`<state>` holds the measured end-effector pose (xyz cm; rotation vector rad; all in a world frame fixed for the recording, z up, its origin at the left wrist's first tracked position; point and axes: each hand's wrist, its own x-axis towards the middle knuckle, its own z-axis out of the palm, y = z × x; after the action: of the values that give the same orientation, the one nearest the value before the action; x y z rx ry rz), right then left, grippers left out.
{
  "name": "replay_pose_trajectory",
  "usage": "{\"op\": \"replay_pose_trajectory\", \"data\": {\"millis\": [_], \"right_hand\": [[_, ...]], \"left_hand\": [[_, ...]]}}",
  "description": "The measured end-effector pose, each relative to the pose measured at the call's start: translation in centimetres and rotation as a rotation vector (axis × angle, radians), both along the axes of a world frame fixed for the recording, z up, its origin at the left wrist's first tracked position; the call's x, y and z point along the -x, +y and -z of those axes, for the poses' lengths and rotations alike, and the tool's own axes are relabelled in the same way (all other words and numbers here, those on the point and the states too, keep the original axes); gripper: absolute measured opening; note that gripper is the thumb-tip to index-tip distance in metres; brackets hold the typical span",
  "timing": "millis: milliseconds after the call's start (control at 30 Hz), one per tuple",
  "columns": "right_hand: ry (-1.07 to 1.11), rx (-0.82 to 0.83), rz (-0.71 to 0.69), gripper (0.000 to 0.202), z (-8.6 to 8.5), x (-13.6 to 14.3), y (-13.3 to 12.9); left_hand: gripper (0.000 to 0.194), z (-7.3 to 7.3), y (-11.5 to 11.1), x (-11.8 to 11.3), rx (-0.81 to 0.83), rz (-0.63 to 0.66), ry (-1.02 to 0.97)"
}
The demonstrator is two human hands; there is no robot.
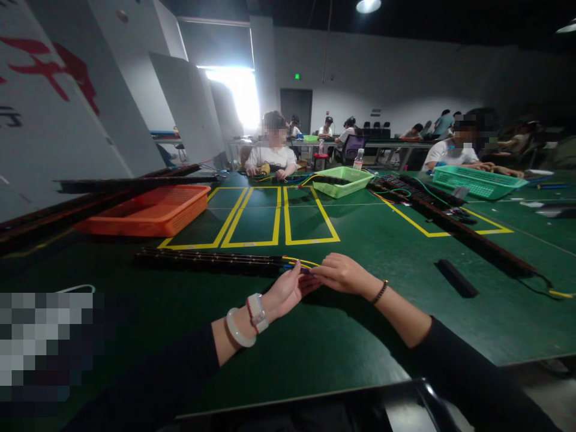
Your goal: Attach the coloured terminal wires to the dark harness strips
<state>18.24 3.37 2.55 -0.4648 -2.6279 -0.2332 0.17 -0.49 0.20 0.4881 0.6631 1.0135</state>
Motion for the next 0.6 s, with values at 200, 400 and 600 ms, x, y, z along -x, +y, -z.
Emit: {"op": "replay_pose_trajectory", "data": {"millis": [200,400,600], "right_hand": [[0.33,0.37,0.28,0.02,1.5,0.1,1.3],[0.133,0.31,0.302,0.015,2.4,0.2,2.1],[-0.071,0.083,0.331,0.018,2.3,0.5,2.1]], "left_hand": [[0.029,-0.4,-0.3,0.0,-0.055,-0.001,0.072],[0.026,-0.2,-0.1,0.3,0.04,-0.007,0.144],[0.027,-0.5,-0.1,0.4,0.064,0.005,0.147]]}}
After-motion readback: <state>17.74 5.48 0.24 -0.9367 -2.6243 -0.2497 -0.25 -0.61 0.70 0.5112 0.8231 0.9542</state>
